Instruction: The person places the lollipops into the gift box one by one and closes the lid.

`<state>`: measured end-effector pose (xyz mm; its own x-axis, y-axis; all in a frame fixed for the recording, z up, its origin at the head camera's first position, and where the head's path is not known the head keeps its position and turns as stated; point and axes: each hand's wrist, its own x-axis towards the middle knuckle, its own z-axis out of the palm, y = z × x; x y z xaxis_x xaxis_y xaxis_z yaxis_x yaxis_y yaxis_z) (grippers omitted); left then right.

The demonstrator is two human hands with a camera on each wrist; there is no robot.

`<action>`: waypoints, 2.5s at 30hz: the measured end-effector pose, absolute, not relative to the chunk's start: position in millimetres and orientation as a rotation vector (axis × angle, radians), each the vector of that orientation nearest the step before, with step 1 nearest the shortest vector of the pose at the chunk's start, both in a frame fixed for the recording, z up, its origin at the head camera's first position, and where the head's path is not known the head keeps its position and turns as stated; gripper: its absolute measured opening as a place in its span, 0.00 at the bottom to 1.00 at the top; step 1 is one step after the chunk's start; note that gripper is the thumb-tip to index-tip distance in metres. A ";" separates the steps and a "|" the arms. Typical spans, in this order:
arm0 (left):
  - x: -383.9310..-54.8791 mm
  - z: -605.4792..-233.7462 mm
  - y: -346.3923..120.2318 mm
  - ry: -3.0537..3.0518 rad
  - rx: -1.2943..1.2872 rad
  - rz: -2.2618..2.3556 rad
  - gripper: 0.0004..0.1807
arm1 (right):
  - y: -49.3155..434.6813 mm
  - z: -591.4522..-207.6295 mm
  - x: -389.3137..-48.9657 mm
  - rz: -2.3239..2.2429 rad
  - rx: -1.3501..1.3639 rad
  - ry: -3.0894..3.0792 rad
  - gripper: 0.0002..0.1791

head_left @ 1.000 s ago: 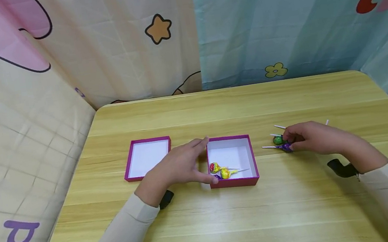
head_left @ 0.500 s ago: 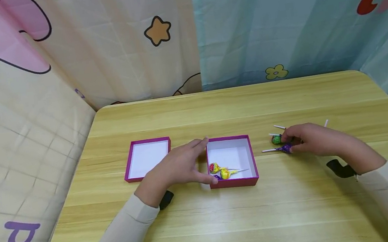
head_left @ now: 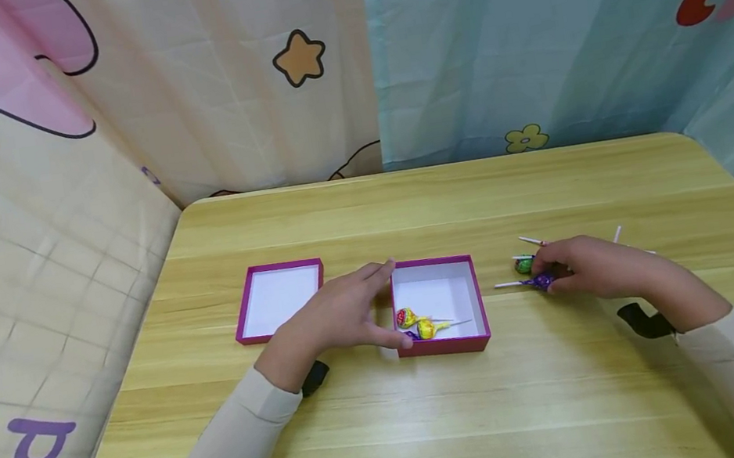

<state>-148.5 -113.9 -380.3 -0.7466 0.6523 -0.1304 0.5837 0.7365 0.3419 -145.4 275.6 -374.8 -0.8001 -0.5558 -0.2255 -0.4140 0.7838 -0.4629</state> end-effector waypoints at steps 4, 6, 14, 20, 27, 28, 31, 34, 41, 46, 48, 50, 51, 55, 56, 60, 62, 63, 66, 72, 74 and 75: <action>-148.2 -380.4 -113.2 2.696 0.973 0.413 0.68 | 273.2 -371.3 -142.3 -0.619 -0.744 2.616 0.09; -147.9 -380.4 -113.1 2.698 0.973 0.406 0.68 | 271.0 -369.2 -140.9 -0.641 -0.749 2.619 0.09; -147.5 -380.5 -112.7 2.697 0.971 0.403 0.68 | 260.9 -359.3 -137.2 -0.675 -0.785 2.618 0.09; -147.9 -379.8 -113.1 2.699 0.986 0.407 0.68 | 258.0 -353.0 -134.7 -0.705 -0.857 2.622 0.10; -148.1 -379.3 -112.6 2.699 0.986 0.416 0.68 | 256.7 -347.1 -132.2 -0.754 -0.884 2.621 0.10; -148.0 -379.4 -112.6 2.700 0.984 0.413 0.68 | 256.4 -346.4 -132.1 -0.761 -0.890 2.622 0.10; -147.9 -379.5 -112.4 2.702 0.981 0.411 0.68 | 255.7 -343.8 -132.4 -0.762 -0.896 2.640 0.11; -147.4 -379.1 -112.3 2.704 0.976 0.408 0.68 | 254.4 -342.1 -133.1 -0.765 -0.883 2.664 0.12; -147.4 -378.9 -112.0 2.702 0.969 0.410 0.68 | 249.8 -338.7 -135.4 -0.818 -0.936 2.688 0.12; -148.0 -380.1 -112.1 2.702 0.972 0.422 0.68 | 242.7 -335.6 -137.3 -0.853 -1.021 2.673 0.11; -148.0 -380.3 -112.4 2.702 0.974 0.422 0.68 | 238.6 -334.3 -138.1 -0.849 -1.034 2.673 0.11; -147.9 -380.2 -112.5 2.702 0.973 0.419 0.68 | 234.1 -332.9 -138.9 -0.851 -1.039 2.670 0.10; -147.8 -380.1 -112.6 2.703 0.972 0.418 0.68 | 231.8 -332.2 -139.2 -0.852 -1.047 2.670 0.10; -147.6 -379.1 -112.6 2.702 0.973 0.418 0.67 | 223.1 -330.3 -140.8 -0.860 -1.074 2.665 0.10; -147.7 -378.9 -112.6 2.701 0.975 0.419 0.67 | 221.1 -330.0 -141.3 -0.860 -1.082 2.666 0.10; -147.9 -378.8 -112.7 2.696 0.984 0.429 0.67 | 212.6 -330.5 -144.0 -0.871 -1.090 2.655 0.09; -147.9 -378.6 -112.6 2.696 0.986 0.427 0.67 | 208.2 -330.7 -145.5 -0.863 -1.080 2.654 0.09; -147.9 -378.6 -112.6 2.696 0.985 0.427 0.67 | 206.0 -330.7 -146.3 -0.858 -1.079 2.653 0.10; -147.7 -378.7 -112.5 2.697 0.981 0.427 0.67 | 198.8 -329.4 -147.9 -0.843 -1.069 2.646 0.11; -148.1 -379.4 -112.0 2.703 0.972 0.420 0.67 | 182.5 -327.8 -151.7 -0.832 -1.059 2.596 0.11; -148.6 -379.7 -112.0 2.703 0.971 0.420 0.67 | 177.2 -327.7 -153.4 -0.830 -1.068 2.580 0.11; -148.8 -379.9 -112.1 2.702 0.971 0.422 0.67 | 175.0 -327.6 -154.4 -0.829 -1.076 2.574 0.11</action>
<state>-148.8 -112.1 -379.9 -0.7507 0.6487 -0.1248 0.5797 0.7375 0.3464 -154.4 175.0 -327.6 -0.7036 -0.7106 0.0048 -0.5800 0.5703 -0.5817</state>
